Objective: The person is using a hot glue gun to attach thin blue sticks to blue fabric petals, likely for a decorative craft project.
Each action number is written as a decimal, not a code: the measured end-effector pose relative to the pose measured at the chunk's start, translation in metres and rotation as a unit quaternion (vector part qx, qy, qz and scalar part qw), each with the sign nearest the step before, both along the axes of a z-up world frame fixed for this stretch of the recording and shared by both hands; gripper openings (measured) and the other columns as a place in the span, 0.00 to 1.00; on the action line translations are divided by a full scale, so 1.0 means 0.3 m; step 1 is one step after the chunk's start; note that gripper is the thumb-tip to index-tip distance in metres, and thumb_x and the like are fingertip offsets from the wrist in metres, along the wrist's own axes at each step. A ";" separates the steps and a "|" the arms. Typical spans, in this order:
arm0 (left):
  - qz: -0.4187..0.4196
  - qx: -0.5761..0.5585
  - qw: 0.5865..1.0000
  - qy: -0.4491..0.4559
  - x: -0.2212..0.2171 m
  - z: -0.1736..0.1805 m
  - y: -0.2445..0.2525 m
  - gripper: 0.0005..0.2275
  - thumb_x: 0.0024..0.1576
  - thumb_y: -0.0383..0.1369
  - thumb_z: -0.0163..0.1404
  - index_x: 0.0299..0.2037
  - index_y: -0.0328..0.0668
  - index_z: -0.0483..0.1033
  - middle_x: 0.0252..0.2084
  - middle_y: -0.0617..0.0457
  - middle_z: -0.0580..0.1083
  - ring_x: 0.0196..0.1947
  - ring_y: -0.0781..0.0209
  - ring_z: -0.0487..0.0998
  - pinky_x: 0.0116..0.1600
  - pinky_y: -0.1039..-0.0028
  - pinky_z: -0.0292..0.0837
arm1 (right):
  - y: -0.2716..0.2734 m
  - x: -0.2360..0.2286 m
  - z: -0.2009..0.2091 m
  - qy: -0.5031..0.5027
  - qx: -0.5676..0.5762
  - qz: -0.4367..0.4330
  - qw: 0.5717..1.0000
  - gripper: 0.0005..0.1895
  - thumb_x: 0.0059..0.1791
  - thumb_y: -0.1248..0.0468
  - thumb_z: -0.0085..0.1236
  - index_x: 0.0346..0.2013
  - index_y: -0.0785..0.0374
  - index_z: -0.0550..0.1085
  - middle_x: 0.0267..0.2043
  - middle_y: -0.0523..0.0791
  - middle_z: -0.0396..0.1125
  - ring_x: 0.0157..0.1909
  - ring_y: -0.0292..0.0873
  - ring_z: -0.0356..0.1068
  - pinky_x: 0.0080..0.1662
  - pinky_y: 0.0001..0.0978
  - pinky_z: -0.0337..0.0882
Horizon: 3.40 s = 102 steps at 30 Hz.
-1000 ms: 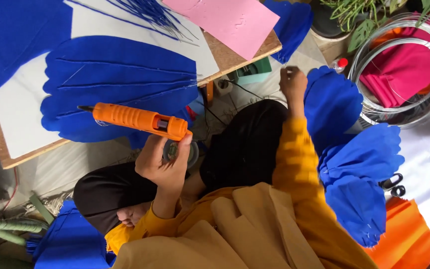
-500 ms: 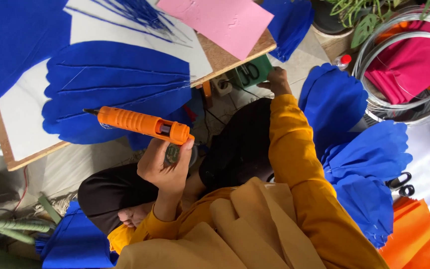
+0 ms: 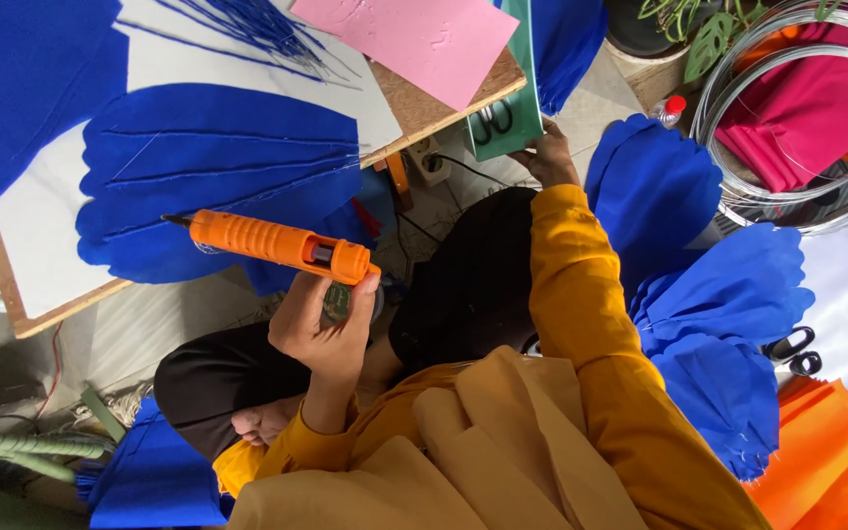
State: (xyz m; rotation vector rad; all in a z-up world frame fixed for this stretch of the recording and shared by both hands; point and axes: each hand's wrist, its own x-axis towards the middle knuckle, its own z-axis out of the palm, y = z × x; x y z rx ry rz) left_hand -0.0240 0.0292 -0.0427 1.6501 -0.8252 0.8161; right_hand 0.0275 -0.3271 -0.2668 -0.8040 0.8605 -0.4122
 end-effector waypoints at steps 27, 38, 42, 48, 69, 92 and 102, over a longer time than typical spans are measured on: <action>0.006 -0.014 1.000 -0.010 -0.005 -0.004 0.011 0.13 0.44 0.27 0.59 0.37 0.28 0.75 0.29 0.43 0.74 0.28 0.51 0.77 0.35 0.71 0.72 | -0.023 0.004 -0.054 -0.059 0.022 0.032 0.997 0.24 0.40 0.81 0.37 0.49 0.65 0.62 0.43 0.58 0.60 0.46 0.59 0.63 0.47 0.60 0.71; -0.002 -0.018 1.000 -0.006 -0.010 -0.005 0.016 0.13 0.44 0.27 0.59 0.37 0.28 0.75 0.29 0.42 0.74 0.28 0.51 0.77 0.35 0.71 0.72 | -0.076 0.010 -0.142 -0.051 0.006 0.087 0.995 0.24 0.41 0.79 0.35 0.51 0.63 0.61 0.46 0.61 0.58 0.50 0.67 0.60 0.48 0.59 0.69; -0.006 -0.023 1.000 -0.002 -0.016 -0.004 0.013 0.13 0.43 0.26 0.59 0.36 0.28 0.75 0.29 0.42 0.74 0.29 0.51 0.77 0.36 0.71 0.72 | -0.026 -0.011 -0.051 -0.031 -0.009 0.086 0.996 0.25 0.42 0.79 0.34 0.54 0.66 0.58 0.49 0.62 0.55 0.51 0.67 0.59 0.49 0.57 0.68; -0.007 -0.010 1.000 -0.009 -0.023 0.022 0.014 0.13 0.44 0.26 0.59 0.37 0.27 0.75 0.30 0.41 0.74 0.30 0.50 0.77 0.36 0.70 0.72 | 0.002 -0.013 -0.007 -0.018 -0.033 0.070 0.997 0.24 0.41 0.79 0.35 0.52 0.67 0.59 0.46 0.63 0.58 0.47 0.67 0.63 0.45 0.57 0.71; 0.019 0.122 0.992 0.008 0.023 0.125 -0.053 0.09 0.49 0.31 0.52 0.38 0.35 0.72 0.32 0.50 0.75 0.27 0.61 0.77 0.32 0.76 0.74 | -0.048 0.350 -0.051 0.362 -0.685 0.040 0.631 0.12 0.41 0.59 0.48 0.38 0.54 0.65 0.41 0.45 0.56 0.46 0.50 0.52 0.43 0.33 0.63; 0.068 0.062 0.995 0.024 0.107 0.107 -0.010 0.11 0.47 0.33 0.55 0.33 0.32 0.72 0.29 0.47 0.73 0.26 0.55 0.74 0.33 0.73 0.71 | -0.108 0.059 0.422 -0.032 -0.643 -0.259 0.720 0.04 0.44 0.66 0.46 0.28 0.61 0.70 0.28 0.44 0.65 0.31 0.42 0.64 0.36 0.32 0.65; 0.022 -0.006 0.997 0.076 0.100 0.196 -0.019 0.03 0.50 0.27 0.51 0.29 0.36 0.72 0.18 0.57 0.66 0.18 0.67 0.65 0.27 0.78 0.63 | 0.552 -0.469 0.961 -0.161 -0.813 -0.041 0.558 0.06 0.44 0.72 0.61 0.34 0.71 0.75 0.30 0.53 0.63 0.26 0.43 0.60 0.29 0.29 0.55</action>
